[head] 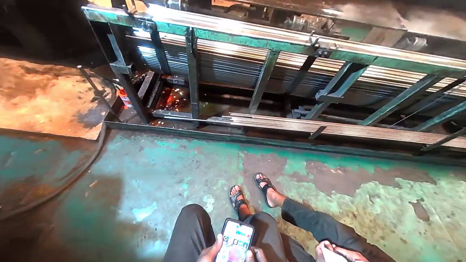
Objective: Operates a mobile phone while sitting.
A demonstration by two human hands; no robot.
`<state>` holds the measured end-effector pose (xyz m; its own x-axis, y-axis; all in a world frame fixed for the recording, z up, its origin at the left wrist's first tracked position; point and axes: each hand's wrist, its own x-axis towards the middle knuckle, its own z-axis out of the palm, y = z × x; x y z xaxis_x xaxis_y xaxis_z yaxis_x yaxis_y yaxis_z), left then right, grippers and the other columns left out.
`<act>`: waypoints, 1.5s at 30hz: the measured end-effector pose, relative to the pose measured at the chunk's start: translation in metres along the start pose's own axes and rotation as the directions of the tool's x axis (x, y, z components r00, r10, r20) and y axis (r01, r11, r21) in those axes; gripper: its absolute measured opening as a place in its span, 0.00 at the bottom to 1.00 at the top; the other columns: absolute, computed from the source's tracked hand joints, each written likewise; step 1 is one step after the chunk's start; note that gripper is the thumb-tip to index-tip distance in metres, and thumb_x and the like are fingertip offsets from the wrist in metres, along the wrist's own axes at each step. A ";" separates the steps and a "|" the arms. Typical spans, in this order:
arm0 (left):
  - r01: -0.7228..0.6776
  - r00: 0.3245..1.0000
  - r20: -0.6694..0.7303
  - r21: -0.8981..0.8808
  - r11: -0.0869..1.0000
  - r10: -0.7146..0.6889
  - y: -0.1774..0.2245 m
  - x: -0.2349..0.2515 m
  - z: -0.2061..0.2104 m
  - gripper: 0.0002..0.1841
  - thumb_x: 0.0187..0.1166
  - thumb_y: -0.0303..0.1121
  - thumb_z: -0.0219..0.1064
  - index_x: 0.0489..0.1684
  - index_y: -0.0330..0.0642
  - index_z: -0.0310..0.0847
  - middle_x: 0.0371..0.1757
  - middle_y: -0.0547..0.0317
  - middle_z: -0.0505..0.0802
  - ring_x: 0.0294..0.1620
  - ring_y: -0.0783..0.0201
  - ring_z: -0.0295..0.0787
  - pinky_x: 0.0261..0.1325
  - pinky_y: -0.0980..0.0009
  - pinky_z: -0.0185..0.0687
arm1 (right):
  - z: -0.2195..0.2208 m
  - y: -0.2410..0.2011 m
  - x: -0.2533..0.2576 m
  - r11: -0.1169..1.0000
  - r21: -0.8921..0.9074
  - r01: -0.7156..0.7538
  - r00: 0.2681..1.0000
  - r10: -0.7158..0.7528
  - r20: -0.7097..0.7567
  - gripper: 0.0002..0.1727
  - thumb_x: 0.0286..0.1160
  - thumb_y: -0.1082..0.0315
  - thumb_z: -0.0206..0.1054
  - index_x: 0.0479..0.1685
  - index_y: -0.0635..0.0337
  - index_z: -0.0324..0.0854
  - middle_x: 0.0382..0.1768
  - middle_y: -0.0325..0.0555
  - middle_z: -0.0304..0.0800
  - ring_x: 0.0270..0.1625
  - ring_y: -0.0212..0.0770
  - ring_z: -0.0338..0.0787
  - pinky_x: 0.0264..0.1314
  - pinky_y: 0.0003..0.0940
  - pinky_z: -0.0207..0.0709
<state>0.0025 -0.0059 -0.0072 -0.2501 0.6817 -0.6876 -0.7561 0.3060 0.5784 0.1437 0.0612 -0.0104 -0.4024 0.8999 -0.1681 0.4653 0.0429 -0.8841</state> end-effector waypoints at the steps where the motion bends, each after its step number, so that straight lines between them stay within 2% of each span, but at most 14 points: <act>1: -0.001 1.000 -0.008 0.008 1.000 0.001 0.000 0.001 0.000 0.32 0.94 0.54 0.40 0.59 0.36 0.84 0.45 0.47 0.96 0.47 0.55 0.95 0.54 0.56 0.92 | 0.001 0.001 0.000 1.000 0.004 0.012 1.000 -0.012 0.004 0.13 0.82 0.71 0.59 0.55 0.70 0.85 0.40 0.51 0.91 0.40 0.35 0.90 0.49 0.33 0.85; 4: -0.002 1.000 -0.030 0.014 1.000 0.003 0.000 0.001 0.000 0.32 0.93 0.54 0.41 0.60 0.36 0.84 0.45 0.47 0.96 0.47 0.55 0.95 0.54 0.56 0.92 | 0.001 0.001 0.000 1.000 0.017 0.004 1.000 -0.005 0.031 0.16 0.75 0.71 0.68 0.58 0.72 0.83 0.45 0.55 0.92 0.44 0.38 0.93 0.52 0.35 0.87; 8: -0.003 0.999 -0.048 0.013 1.000 0.003 0.001 0.000 0.000 0.32 0.93 0.55 0.42 0.59 0.36 0.84 0.44 0.47 0.96 0.46 0.55 0.95 0.53 0.57 0.92 | 0.002 0.004 -0.001 1.000 -0.023 -0.006 0.998 0.008 0.070 0.33 0.60 0.63 0.82 0.65 0.73 0.78 0.50 0.59 0.90 0.49 0.44 0.92 0.55 0.41 0.87; 10: 0.002 0.999 -0.044 0.010 1.000 -0.002 0.000 0.001 0.000 0.31 0.93 0.55 0.42 0.58 0.36 0.84 0.44 0.47 0.96 0.45 0.55 0.95 0.53 0.56 0.92 | 0.001 0.003 -0.001 0.999 -0.038 -0.002 0.998 0.004 0.061 0.29 0.62 0.66 0.80 0.63 0.72 0.79 0.49 0.58 0.91 0.48 0.44 0.93 0.54 0.40 0.87; 13: 0.006 1.000 -0.025 0.012 1.000 -0.005 0.000 0.000 0.000 0.32 0.93 0.55 0.41 0.60 0.36 0.84 0.45 0.47 0.96 0.46 0.54 0.96 0.53 0.56 0.92 | 0.000 0.000 0.000 0.999 -0.033 -0.003 1.000 0.004 0.030 0.14 0.79 0.72 0.62 0.57 0.71 0.83 0.44 0.54 0.92 0.44 0.39 0.92 0.52 0.37 0.87; 16: 0.015 0.999 -0.037 0.007 1.000 -0.014 0.000 0.001 0.000 0.32 0.93 0.55 0.41 0.59 0.36 0.84 0.45 0.47 0.96 0.46 0.55 0.96 0.53 0.56 0.92 | -0.001 -0.003 0.000 0.999 -0.029 -0.022 1.000 0.022 0.019 0.15 0.86 0.70 0.55 0.55 0.70 0.84 0.38 0.52 0.90 0.37 0.37 0.89 0.47 0.36 0.84; 18: 0.010 0.999 -0.034 -0.003 1.000 -0.010 -0.001 0.001 0.000 0.32 0.93 0.55 0.42 0.59 0.36 0.84 0.45 0.46 0.96 0.46 0.54 0.96 0.52 0.56 0.92 | -0.001 -0.003 0.000 0.999 -0.028 -0.024 0.999 0.025 0.031 0.15 0.84 0.70 0.57 0.57 0.70 0.84 0.38 0.52 0.90 0.36 0.36 0.89 0.45 0.35 0.84; 23: 0.005 0.999 -0.042 0.002 1.000 -0.005 0.000 0.001 0.000 0.31 0.93 0.54 0.42 0.58 0.36 0.85 0.44 0.47 0.96 0.45 0.55 0.96 0.52 0.57 0.92 | 0.001 0.002 0.000 1.000 -0.024 -0.001 0.999 0.002 0.052 0.16 0.75 0.72 0.66 0.59 0.71 0.82 0.45 0.54 0.92 0.46 0.39 0.93 0.54 0.35 0.87; 29: -0.001 0.998 -0.064 -0.009 1.000 0.001 0.004 0.000 0.003 0.31 0.93 0.55 0.43 0.59 0.37 0.85 0.46 0.47 0.96 0.47 0.55 0.95 0.54 0.57 0.92 | 0.000 -0.001 0.000 0.994 -0.102 -0.029 0.988 0.044 0.150 0.45 0.49 0.63 0.88 0.72 0.71 0.72 0.55 0.59 0.89 0.52 0.46 0.92 0.59 0.43 0.87; 33: 0.012 0.997 -0.072 -0.040 0.999 -0.015 0.008 -0.002 0.005 0.30 0.93 0.53 0.43 0.59 0.36 0.84 0.45 0.47 0.96 0.46 0.56 0.95 0.53 0.57 0.92 | 0.002 -0.001 0.001 0.996 -0.087 -0.014 0.992 0.025 0.127 0.40 0.58 0.61 0.83 0.71 0.72 0.74 0.56 0.60 0.89 0.55 0.46 0.91 0.61 0.42 0.84; 38: 0.013 0.999 -0.039 -0.046 0.999 -0.014 0.007 -0.003 0.004 0.31 0.94 0.53 0.41 0.60 0.36 0.84 0.45 0.47 0.96 0.45 0.55 0.96 0.52 0.58 0.93 | 0.004 -0.002 0.001 0.999 -0.031 -0.016 0.995 0.018 0.094 0.25 0.72 0.68 0.72 0.67 0.71 0.77 0.48 0.55 0.91 0.46 0.39 0.93 0.54 0.35 0.89; 40: 0.014 0.999 -0.039 -0.041 0.999 -0.016 0.008 -0.003 0.004 0.31 0.94 0.53 0.41 0.59 0.36 0.84 0.44 0.47 0.96 0.45 0.56 0.96 0.52 0.58 0.93 | 0.003 0.000 0.001 0.999 -0.048 -0.004 0.995 0.009 0.104 0.28 0.68 0.69 0.75 0.67 0.72 0.76 0.50 0.56 0.90 0.47 0.40 0.93 0.55 0.37 0.88; 43: 0.010 0.999 -0.051 -0.032 0.999 -0.011 0.007 -0.003 0.004 0.31 0.93 0.54 0.42 0.57 0.36 0.85 0.44 0.47 0.96 0.45 0.56 0.96 0.52 0.58 0.93 | 0.003 0.003 0.001 0.997 -0.079 -0.012 0.992 0.021 0.126 0.41 0.54 0.64 0.84 0.71 0.72 0.73 0.53 0.57 0.90 0.50 0.42 0.93 0.57 0.39 0.87; 45: 0.003 0.999 -0.049 -0.030 1.000 -0.004 0.006 -0.002 0.003 0.31 0.93 0.54 0.43 0.58 0.36 0.85 0.44 0.47 0.96 0.46 0.55 0.96 0.52 0.57 0.93 | 0.003 0.003 0.001 0.996 -0.091 -0.008 0.992 0.019 0.127 0.42 0.53 0.63 0.84 0.72 0.72 0.73 0.53 0.57 0.90 0.51 0.43 0.92 0.58 0.40 0.87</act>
<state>0.0003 -0.0028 -0.0008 -0.2765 0.6467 -0.7108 -0.7748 0.2876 0.5630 0.1424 0.0607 -0.0149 -0.4900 0.8384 -0.2389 0.5384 0.0755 -0.8393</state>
